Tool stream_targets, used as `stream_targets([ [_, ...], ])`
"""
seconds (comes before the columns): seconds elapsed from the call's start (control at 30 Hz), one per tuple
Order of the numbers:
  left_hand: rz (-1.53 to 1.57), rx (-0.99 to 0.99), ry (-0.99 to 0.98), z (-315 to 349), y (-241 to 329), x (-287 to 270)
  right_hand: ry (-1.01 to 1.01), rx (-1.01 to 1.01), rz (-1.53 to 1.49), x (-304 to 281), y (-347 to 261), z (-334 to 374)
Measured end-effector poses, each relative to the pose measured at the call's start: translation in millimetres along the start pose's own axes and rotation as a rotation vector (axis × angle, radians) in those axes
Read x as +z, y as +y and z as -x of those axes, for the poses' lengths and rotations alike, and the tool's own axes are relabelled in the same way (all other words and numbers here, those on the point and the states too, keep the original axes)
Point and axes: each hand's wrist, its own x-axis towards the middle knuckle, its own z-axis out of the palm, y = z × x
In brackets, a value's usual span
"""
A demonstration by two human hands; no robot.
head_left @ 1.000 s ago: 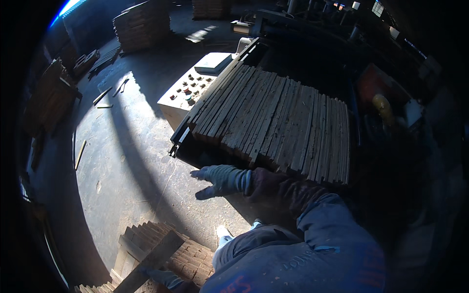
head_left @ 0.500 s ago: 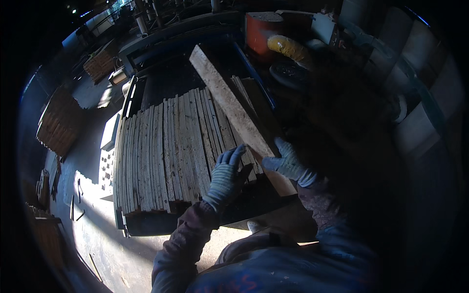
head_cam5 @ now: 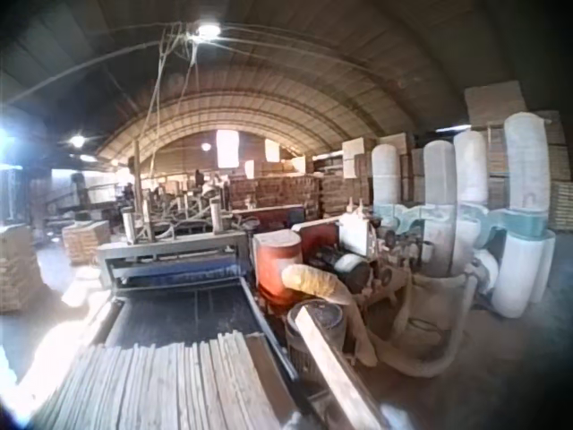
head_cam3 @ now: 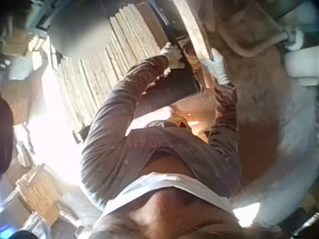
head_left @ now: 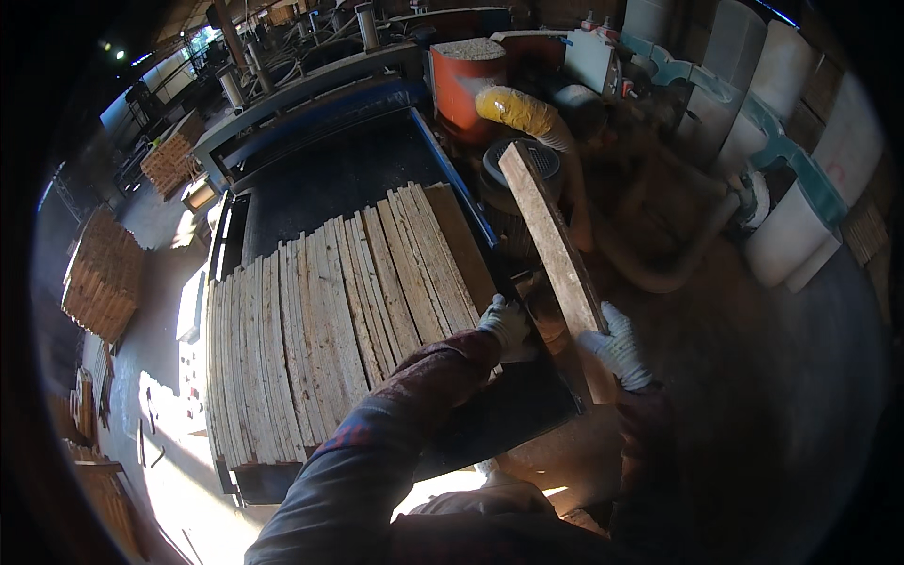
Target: The person repeatedly picks up stacks of wooden planks from a conveyor belt and places them onto a growing pile on the floor. The person wears gloves and handles the planks by hand, moving between the conveyor and the pile throughout the clip.
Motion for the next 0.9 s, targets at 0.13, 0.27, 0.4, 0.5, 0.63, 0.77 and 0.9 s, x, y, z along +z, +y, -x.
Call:
stream_targets([
  [0.13, 0.058, 0.007, 0.095, 36, -15, -10, -0.115, 0.042, 0.095, 45, -30, -42],
  [0.27, 0.256, -0.064, 0.106, 71, -29, -12, 0.0, 0.06, 0.376, 106, -36, -79],
  [0.4, 0.462, 0.168, 0.857, 90, -35, 35, -0.099, 0.559, -0.128, 137, 28, -123],
  [0.5, 0.727, -0.058, 0.764, 213, -67, 73, 0.031, 0.03, 0.334, 221, 23, -90],
  [0.63, 0.86, -0.418, 1.008, 384, -139, 165, -0.032, 0.263, 0.498, 218, 17, -102],
  [0.77, 0.824, -1.28, 0.908, 582, -259, 322, 0.199, 0.245, -0.004, 194, 10, -83],
  [0.9, 0.994, -1.662, 0.555, 687, -347, 478, 0.256, 0.109, 0.12, 140, 4, -34],
])
